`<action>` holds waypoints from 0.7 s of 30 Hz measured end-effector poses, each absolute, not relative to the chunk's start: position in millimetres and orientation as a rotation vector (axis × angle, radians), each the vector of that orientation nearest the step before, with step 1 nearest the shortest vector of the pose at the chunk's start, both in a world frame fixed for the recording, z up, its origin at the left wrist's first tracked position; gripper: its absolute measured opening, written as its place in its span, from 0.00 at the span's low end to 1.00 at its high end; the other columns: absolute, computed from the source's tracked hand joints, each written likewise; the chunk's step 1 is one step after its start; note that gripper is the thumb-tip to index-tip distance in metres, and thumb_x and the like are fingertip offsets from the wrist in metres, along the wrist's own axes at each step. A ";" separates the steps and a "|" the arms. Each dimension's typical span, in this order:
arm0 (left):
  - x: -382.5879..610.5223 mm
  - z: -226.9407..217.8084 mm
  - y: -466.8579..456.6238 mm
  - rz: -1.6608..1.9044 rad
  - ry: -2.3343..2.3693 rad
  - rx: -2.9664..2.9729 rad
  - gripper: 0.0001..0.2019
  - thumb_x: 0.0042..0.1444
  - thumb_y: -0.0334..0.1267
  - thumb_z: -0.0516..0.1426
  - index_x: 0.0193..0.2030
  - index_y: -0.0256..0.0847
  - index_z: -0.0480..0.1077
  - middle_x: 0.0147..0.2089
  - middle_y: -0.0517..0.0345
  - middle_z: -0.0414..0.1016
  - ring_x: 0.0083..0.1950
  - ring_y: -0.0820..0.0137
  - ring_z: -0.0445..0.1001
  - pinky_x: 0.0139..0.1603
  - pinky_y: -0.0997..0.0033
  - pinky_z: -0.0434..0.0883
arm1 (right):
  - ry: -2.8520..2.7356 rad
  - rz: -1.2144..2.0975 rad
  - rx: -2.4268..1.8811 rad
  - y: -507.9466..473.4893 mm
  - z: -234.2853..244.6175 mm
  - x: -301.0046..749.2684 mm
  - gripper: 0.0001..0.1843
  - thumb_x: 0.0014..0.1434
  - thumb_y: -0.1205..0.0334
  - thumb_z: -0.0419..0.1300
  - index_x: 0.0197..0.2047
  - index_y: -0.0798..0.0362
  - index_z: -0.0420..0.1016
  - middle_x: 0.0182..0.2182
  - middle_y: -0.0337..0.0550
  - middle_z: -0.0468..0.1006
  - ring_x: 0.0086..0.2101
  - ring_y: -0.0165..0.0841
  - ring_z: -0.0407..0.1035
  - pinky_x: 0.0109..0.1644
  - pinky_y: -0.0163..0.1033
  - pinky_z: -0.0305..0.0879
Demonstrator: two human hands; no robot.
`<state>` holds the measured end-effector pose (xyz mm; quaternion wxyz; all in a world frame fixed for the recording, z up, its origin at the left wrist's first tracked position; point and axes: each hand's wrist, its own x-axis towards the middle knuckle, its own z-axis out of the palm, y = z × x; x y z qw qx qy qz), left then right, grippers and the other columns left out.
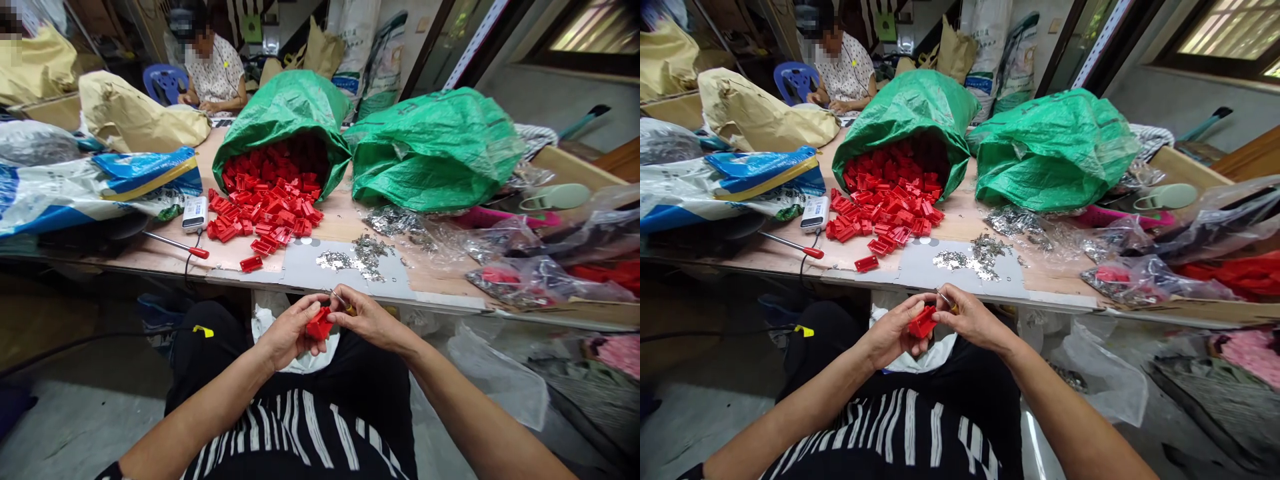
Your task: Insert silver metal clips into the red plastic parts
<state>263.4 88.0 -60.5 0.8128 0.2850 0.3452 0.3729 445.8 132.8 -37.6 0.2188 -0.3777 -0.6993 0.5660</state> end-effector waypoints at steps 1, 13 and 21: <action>262.6 -61.1 88.1 0.826 0.802 0.669 0.25 0.62 0.51 0.49 0.61 0.40 0.58 0.35 0.53 0.71 0.24 0.73 0.71 0.22 0.77 0.65 | -1.897 1.552 -1.063 132.4 -41.8 447.1 0.11 0.57 0.59 0.59 0.32 0.55 0.60 0.28 0.37 0.60 0.29 0.27 0.54 0.33 0.32 0.54; 258.8 -64.6 78.4 1.232 1.123 1.853 0.15 0.55 0.35 0.59 0.51 0.43 0.72 0.46 0.51 0.76 0.49 0.65 0.72 0.53 0.63 0.68 | -1.626 1.597 -1.184 123.0 -66.8 444.2 0.19 0.53 0.51 0.63 0.36 0.55 0.60 0.31 0.38 0.62 0.29 0.25 0.55 0.31 0.32 0.53; 255.6 -66.6 72.4 1.245 1.090 1.636 0.14 0.54 0.34 0.60 0.48 0.43 0.74 0.45 0.50 0.76 0.47 0.63 0.73 0.49 0.66 0.68 | -1.464 1.905 -1.122 117.2 -58.1 449.6 0.23 0.52 0.49 0.64 0.41 0.55 0.60 0.30 0.36 0.64 0.24 0.22 0.50 0.25 0.30 0.44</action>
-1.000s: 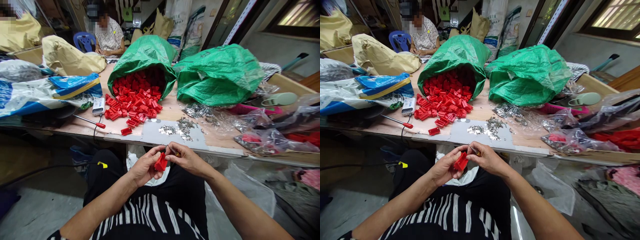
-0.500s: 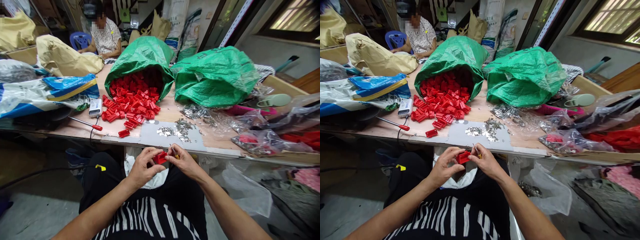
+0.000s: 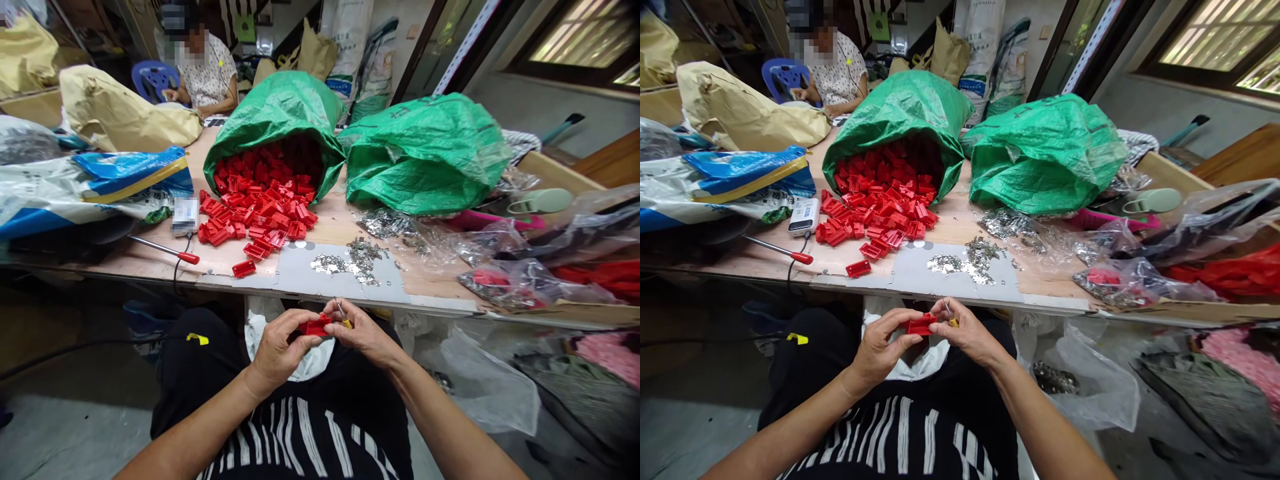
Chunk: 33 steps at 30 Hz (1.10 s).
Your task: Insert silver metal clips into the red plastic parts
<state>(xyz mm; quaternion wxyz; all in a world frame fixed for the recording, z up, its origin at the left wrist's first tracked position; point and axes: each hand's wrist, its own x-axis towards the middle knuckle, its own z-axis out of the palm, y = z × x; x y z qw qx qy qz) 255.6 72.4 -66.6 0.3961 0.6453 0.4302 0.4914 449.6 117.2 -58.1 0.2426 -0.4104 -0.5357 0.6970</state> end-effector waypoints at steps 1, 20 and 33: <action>255.1 -67.1 72.1 1.245 1.086 1.643 0.13 0.54 0.34 0.59 0.48 0.43 0.73 0.45 0.50 0.75 0.47 0.64 0.73 0.49 0.66 0.68 | -1.436 1.932 -1.121 116.7 -56.9 449.9 0.23 0.51 0.49 0.65 0.41 0.55 0.61 0.30 0.36 0.64 0.24 0.21 0.50 0.24 0.30 0.43; 251.6 -84.7 81.8 1.183 0.797 0.645 0.21 0.58 0.42 0.57 0.58 0.42 0.66 0.42 0.52 0.73 0.40 0.69 0.75 0.46 0.58 0.74 | -2.238 0.299 -1.791 208.7 -60.7 484.0 0.08 0.59 0.63 0.55 0.41 0.52 0.73 0.39 0.45 0.75 0.39 0.36 0.68 0.40 0.38 0.58; 249.7 -78.5 88.4 1.218 0.802 0.571 0.21 0.56 0.39 0.59 0.56 0.41 0.65 0.39 0.55 0.69 0.38 0.69 0.74 0.40 0.61 0.76 | -2.320 0.286 -1.891 223.7 -58.3 479.7 0.05 0.59 0.61 0.55 0.34 0.53 0.69 0.34 0.43 0.75 0.35 0.34 0.66 0.35 0.37 0.54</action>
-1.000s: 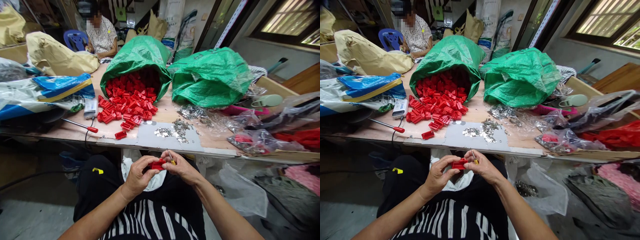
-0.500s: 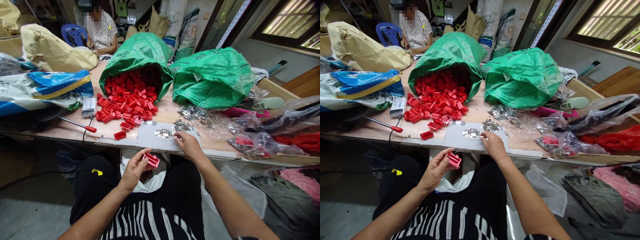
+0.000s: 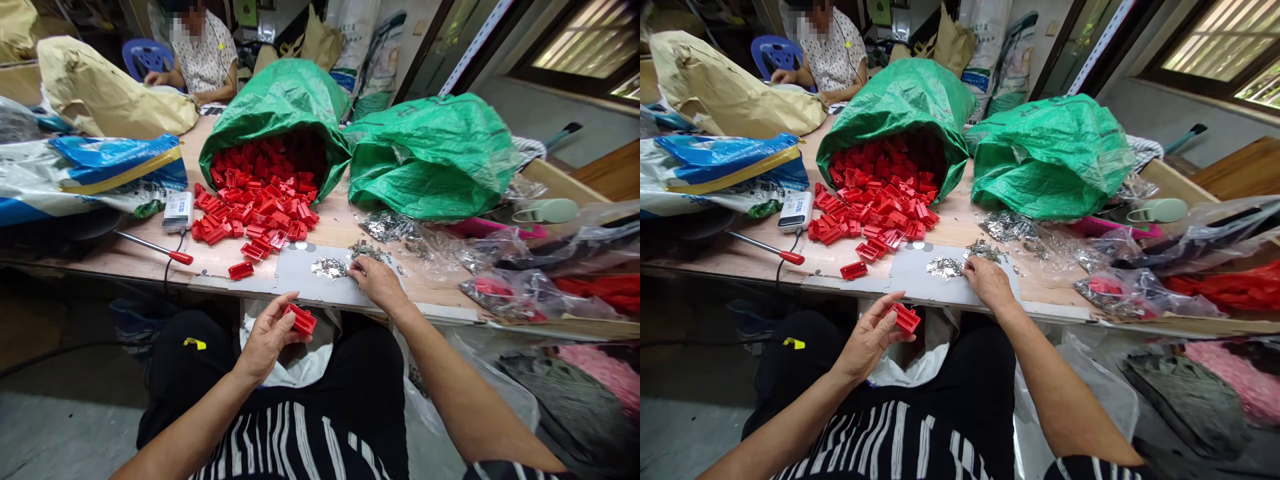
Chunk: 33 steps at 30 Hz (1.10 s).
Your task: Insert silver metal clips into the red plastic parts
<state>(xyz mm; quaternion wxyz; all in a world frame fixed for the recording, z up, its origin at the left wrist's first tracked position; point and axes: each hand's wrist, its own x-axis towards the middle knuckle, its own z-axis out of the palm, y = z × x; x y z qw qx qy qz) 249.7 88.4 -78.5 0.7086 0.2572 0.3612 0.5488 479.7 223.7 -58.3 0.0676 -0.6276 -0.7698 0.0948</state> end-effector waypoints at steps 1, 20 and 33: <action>250.0 -76.8 89.2 1.227 0.797 0.564 0.21 0.56 0.39 0.59 0.57 0.42 0.64 0.39 0.56 0.68 0.38 0.69 0.74 0.39 0.61 0.76 | -2.317 0.308 -1.883 223.8 -58.3 480.5 0.05 0.60 0.61 0.55 0.34 0.53 0.69 0.34 0.43 0.75 0.35 0.34 0.67 0.36 0.37 0.54; 258.4 -55.0 105.4 1.271 0.775 0.558 0.21 0.53 0.38 0.62 0.54 0.40 0.68 0.39 0.56 0.70 0.37 0.73 0.72 0.38 0.72 0.73 | -1.956 1.096 -1.108 157.2 -26.0 442.1 0.09 0.60 0.57 0.57 0.34 0.54 0.70 0.28 0.40 0.69 0.26 0.27 0.60 0.31 0.33 0.58; 262.6 -53.5 105.0 1.217 0.760 0.590 0.22 0.49 0.39 0.64 0.52 0.40 0.71 0.39 0.56 0.72 0.35 0.76 0.70 0.37 0.76 0.69 | -2.196 1.101 -0.847 142.2 -33.4 443.8 0.04 0.59 0.67 0.58 0.39 0.53 0.74 0.35 0.43 0.73 0.36 0.29 0.67 0.40 0.33 0.62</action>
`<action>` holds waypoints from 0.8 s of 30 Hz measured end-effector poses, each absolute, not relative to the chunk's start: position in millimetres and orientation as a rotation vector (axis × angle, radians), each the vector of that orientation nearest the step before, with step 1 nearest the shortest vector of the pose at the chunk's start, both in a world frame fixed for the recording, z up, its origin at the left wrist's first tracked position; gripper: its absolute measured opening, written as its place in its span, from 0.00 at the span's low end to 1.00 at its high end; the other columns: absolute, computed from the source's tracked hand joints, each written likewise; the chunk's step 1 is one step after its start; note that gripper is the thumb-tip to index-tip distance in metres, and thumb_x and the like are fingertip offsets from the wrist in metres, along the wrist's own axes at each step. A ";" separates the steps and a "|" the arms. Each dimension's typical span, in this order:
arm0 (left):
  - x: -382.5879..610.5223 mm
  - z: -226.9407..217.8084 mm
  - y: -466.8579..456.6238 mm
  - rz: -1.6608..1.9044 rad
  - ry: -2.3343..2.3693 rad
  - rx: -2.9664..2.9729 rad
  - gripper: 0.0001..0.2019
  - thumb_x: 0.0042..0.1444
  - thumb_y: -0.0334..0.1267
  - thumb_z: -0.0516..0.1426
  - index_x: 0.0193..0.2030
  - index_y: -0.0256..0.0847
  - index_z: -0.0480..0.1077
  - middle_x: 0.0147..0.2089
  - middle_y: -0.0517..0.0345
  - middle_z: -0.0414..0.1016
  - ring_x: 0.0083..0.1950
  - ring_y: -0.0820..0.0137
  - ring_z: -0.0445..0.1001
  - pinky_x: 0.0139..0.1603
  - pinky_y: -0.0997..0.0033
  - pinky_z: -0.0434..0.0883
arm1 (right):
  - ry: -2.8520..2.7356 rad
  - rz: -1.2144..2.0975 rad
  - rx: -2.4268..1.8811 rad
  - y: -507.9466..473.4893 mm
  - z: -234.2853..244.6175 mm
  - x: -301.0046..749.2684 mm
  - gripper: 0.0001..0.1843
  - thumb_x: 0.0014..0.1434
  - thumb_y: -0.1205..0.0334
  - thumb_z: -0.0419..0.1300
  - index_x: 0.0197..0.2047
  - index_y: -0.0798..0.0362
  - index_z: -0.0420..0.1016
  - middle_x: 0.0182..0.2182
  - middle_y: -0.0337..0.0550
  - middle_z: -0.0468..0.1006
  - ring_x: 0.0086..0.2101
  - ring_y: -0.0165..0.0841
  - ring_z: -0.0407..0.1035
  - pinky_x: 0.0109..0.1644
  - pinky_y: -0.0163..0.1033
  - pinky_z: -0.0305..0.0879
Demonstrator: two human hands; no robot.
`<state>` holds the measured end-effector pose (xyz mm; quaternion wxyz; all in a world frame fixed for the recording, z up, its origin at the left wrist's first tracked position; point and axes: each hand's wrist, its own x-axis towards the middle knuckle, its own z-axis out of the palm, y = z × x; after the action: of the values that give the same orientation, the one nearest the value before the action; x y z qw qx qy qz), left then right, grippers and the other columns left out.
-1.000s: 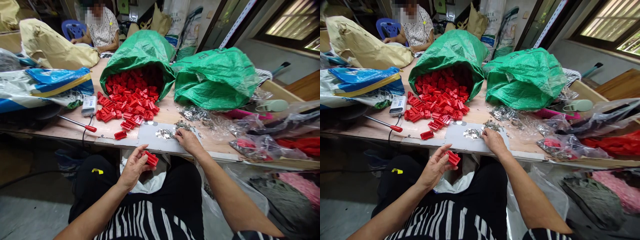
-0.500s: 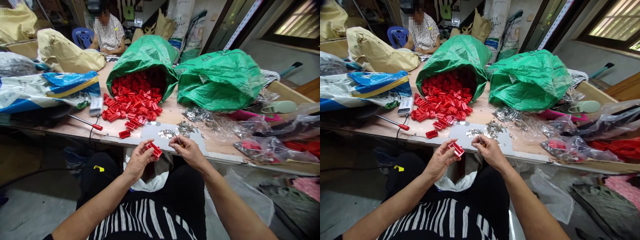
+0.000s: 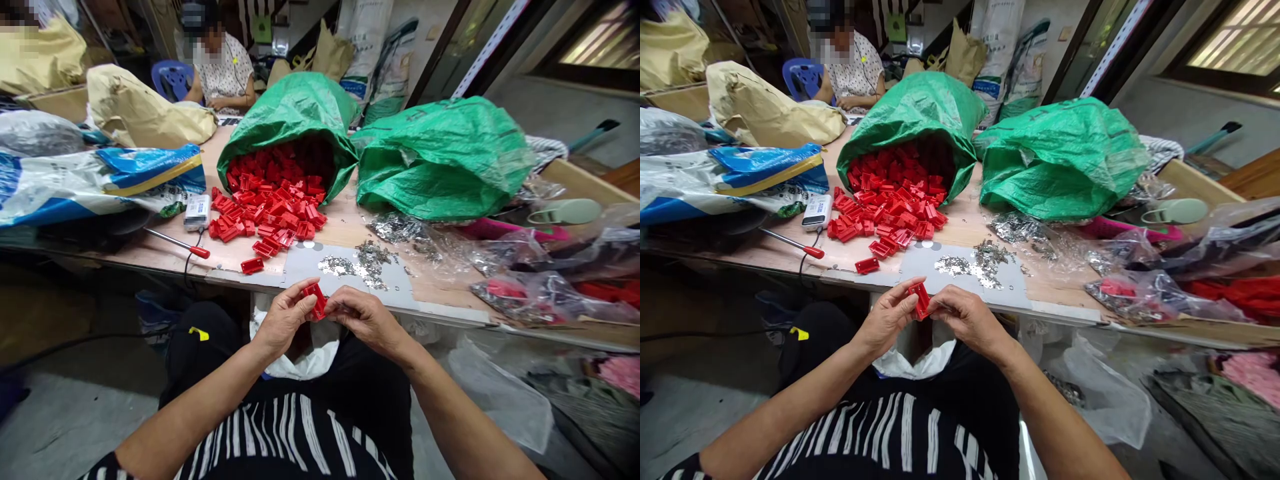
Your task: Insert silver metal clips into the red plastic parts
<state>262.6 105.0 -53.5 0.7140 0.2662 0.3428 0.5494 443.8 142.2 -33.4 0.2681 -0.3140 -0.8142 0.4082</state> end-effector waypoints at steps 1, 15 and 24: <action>263.5 -54.3 104.5 1.213 0.759 0.597 0.22 0.49 0.39 0.64 0.52 0.40 0.71 0.39 0.55 0.72 0.36 0.76 0.70 0.37 0.76 0.69 | -2.174 1.161 -0.870 141.3 -34.2 444.8 0.05 0.59 0.66 0.59 0.39 0.53 0.73 0.36 0.43 0.73 0.36 0.29 0.67 0.40 0.33 0.62; 244.1 -84.4 134.2 1.247 1.025 1.181 0.21 0.46 0.35 0.65 0.46 0.40 0.62 0.46 0.53 0.74 0.43 0.70 0.74 0.48 0.69 0.68 | -2.205 0.837 -1.172 149.6 -64.7 455.6 0.17 0.66 0.60 0.47 0.54 0.53 0.69 0.39 0.47 0.67 0.41 0.33 0.64 0.47 0.38 0.61; 238.0 -102.7 160.2 1.073 1.308 1.665 0.21 0.47 0.35 0.64 0.50 0.43 0.70 0.44 0.60 0.76 0.44 0.71 0.74 0.49 0.72 0.68 | -2.212 0.710 -1.318 163.7 -72.2 438.0 0.09 0.59 0.64 0.56 0.42 0.51 0.74 0.37 0.39 0.77 0.36 0.30 0.70 0.41 0.35 0.62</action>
<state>238.0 160.2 -102.7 0.3747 0.6505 0.5108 0.4190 438.0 163.7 -72.2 0.2331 -0.4797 -0.8054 0.2587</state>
